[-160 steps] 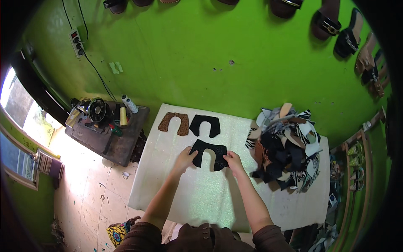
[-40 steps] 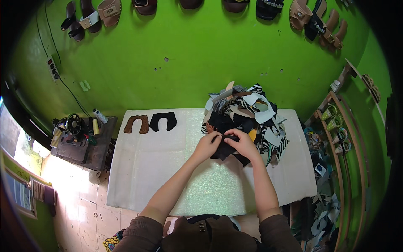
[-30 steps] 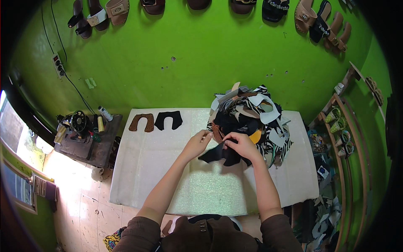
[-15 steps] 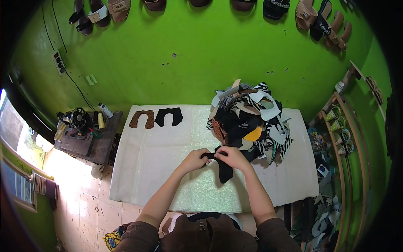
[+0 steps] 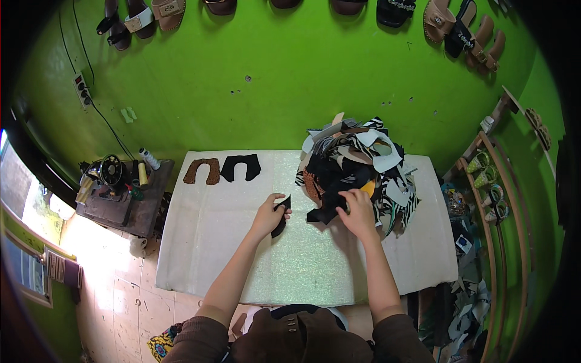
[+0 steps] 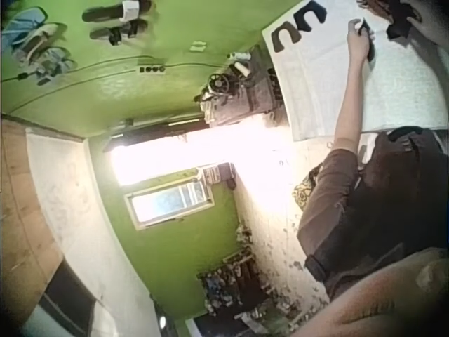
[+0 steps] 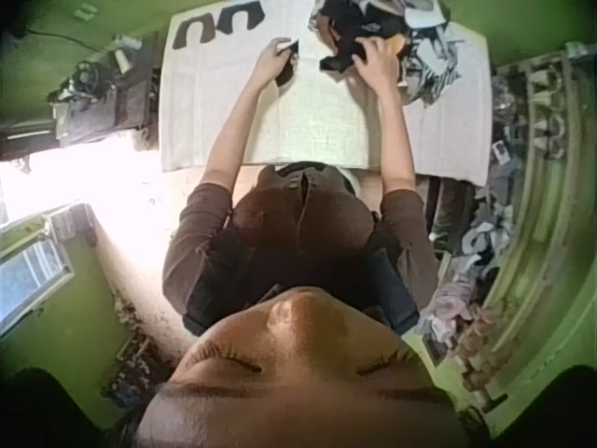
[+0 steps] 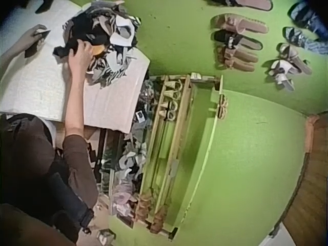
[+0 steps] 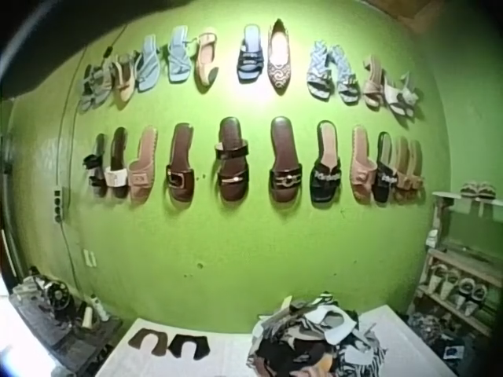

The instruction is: Sort and organize leather shoe upper components by pattern and color.

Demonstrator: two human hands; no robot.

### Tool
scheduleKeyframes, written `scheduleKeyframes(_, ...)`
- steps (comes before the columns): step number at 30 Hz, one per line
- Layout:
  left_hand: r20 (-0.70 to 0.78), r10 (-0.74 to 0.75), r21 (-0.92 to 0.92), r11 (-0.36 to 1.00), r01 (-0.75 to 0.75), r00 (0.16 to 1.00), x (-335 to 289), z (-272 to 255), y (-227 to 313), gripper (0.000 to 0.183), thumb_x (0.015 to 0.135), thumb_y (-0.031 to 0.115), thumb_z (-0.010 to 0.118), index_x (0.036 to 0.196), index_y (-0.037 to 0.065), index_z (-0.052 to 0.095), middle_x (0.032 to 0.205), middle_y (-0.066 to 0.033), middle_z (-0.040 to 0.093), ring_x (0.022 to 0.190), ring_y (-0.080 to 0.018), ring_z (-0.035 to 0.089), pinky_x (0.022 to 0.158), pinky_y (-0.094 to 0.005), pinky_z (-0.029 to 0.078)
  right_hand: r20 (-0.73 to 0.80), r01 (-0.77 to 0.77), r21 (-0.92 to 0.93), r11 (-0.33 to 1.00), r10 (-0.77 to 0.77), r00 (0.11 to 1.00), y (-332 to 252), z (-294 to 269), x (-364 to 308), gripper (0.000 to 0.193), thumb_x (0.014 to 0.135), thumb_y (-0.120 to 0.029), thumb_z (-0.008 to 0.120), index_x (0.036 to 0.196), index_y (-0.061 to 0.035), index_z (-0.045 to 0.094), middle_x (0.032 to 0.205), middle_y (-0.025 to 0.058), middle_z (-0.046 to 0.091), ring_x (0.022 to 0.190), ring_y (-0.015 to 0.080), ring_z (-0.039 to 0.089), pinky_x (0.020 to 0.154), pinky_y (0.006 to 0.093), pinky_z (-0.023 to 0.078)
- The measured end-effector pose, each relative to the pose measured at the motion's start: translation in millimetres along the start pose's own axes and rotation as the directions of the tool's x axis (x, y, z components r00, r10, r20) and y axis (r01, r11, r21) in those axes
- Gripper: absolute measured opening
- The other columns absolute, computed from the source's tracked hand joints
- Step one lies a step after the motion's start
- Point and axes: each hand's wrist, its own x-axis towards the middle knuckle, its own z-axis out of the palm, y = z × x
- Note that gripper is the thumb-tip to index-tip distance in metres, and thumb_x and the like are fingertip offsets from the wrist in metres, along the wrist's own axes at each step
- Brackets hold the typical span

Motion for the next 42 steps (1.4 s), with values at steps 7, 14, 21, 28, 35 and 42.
scheduleKeyframes(7,0.062,0.040,0.135,0.990,-0.048,0.997,0.0,10.4,5.8,0.030,0.087,0.003,0.043,0.117,0.000,0.045,0.087,-0.0115,0.064,0.073,-0.0120,0.061,0.067,-0.0249,0.048,0.071,0.130,-0.116,0.985,-0.122,0.990,14.4,19.4,18.8,0.025,0.070,-0.011,0.065,0.095,-0.0114,0.063,0.099,0.0050,0.057,0.097,0.0244,0.051,0.086,0.0412,0.038)
scheduleKeyframes(14,0.046,0.070,0.134,0.988,-0.075,0.997,-1.9,5.8,12.8,0.030,0.087,0.002,0.043,0.117,0.000,0.044,0.087,-0.0110,0.064,0.073,-0.0119,0.061,0.068,-0.0250,0.047,-0.119,-0.253,0.467,0.847,0.344,0.932,17.8,1.8,53.1,0.018,0.084,-0.012,0.057,0.097,0.0012,0.059,0.077,0.0099,0.062,0.067,0.0136,0.058,0.064,0.0272,0.045)
scheduleKeyframes(21,0.022,0.001,-0.176,0.984,0.003,1.000,-1.8,5.7,28.1,0.029,0.091,0.005,0.040,0.119,0.003,0.042,0.094,-0.0102,0.061,0.078,-0.0131,0.059,0.069,-0.0260,0.049,-0.011,-0.189,0.889,0.416,0.435,0.901,-5.1,-23.7,67.6,0.022,0.088,-0.021,0.058,0.093,0.0004,0.059,0.073,0.0001,0.058,0.062,0.0065,0.052,0.060,0.0204,0.044)
scheduleKeyframes(28,0.190,-0.051,-0.401,0.908,0.125,0.980,-6.7,4.5,45.4,0.030,0.095,0.022,0.036,0.117,0.002,0.043,0.094,-0.0108,0.061,0.080,-0.0148,0.060,0.071,-0.0271,0.051,-0.140,-0.131,0.750,0.649,0.349,0.926,-36.9,-24.9,71.3,0.022,0.088,-0.020,0.058,0.092,0.0020,0.059,0.067,0.0009,0.057,0.059,0.0065,0.052,0.057,0.0208,0.042)
scheduleKeyframes(35,0.213,-0.034,-0.369,0.923,0.112,0.976,-9.4,4.0,44.4,0.033,0.095,0.029,0.038,0.112,0.002,0.044,0.095,-0.0127,0.061,0.079,-0.0161,0.061,0.071,-0.0287,0.052,-0.220,-0.079,0.604,0.793,0.262,0.940,-62.6,10.4,60.7,0.018,0.085,-0.013,0.058,0.093,0.0018,0.059,0.067,0.0146,0.061,0.056,0.0174,0.059,0.053,0.0277,0.044)
scheduleKeyframes(42,0.224,-0.188,-0.572,0.769,0.285,0.956,-1.1,-9.8,28.1,0.033,0.092,0.027,0.046,0.114,0.002,0.042,0.097,-0.0123,0.061,0.081,-0.0150,0.061,0.073,-0.0254,0.051,-0.291,0.300,0.464,0.833,-0.176,0.940,-90.5,28.0,14.5,0.025,0.071,-0.002,0.059,0.096,-0.0038,0.062,0.078,0.0147,0.063,0.066,0.0268,0.063,0.058,0.0331,0.049)
